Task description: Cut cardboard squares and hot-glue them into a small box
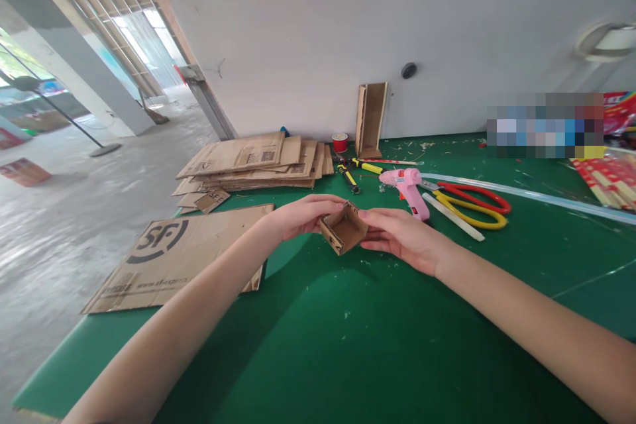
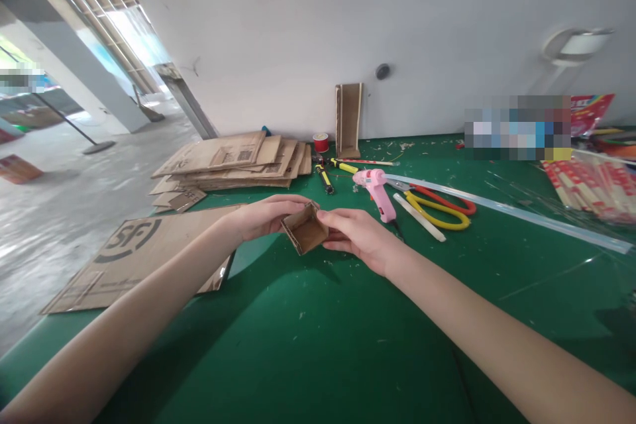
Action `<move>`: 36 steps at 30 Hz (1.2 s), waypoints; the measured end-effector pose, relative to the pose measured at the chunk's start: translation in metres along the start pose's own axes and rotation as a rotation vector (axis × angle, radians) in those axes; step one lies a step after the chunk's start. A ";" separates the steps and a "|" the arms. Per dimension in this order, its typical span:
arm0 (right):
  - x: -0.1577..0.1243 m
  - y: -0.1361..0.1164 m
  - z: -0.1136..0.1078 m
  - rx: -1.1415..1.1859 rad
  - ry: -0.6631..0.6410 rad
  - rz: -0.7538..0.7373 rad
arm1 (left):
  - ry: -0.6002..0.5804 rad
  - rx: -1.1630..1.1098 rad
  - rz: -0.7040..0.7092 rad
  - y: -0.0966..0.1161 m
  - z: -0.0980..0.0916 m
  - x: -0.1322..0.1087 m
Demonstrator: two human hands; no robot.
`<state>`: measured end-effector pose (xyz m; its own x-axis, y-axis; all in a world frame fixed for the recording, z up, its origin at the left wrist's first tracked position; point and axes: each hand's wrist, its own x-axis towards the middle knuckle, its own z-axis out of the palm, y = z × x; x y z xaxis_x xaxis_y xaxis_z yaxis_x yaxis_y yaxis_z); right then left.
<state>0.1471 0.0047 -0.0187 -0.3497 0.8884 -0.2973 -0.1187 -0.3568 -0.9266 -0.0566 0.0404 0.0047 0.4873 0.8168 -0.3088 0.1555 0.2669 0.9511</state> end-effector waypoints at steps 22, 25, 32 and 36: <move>0.003 -0.005 -0.003 -0.344 0.037 -0.069 | 0.039 -0.056 -0.036 0.000 -0.014 0.003; 0.007 0.001 -0.002 -0.405 0.038 -0.189 | 0.080 -0.062 -0.008 0.004 -0.017 0.000; 0.005 0.008 -0.003 -0.777 0.077 -0.465 | 0.033 -0.059 -0.009 0.003 -0.014 0.000; -0.002 0.005 0.000 -1.000 0.133 -0.582 | 0.029 -0.112 -0.032 0.000 -0.012 0.002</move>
<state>0.1468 0.0010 -0.0222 -0.3766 0.8875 0.2657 0.5774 0.4492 -0.6818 -0.0661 0.0479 0.0047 0.4580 0.8212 -0.3404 0.0730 0.3469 0.9350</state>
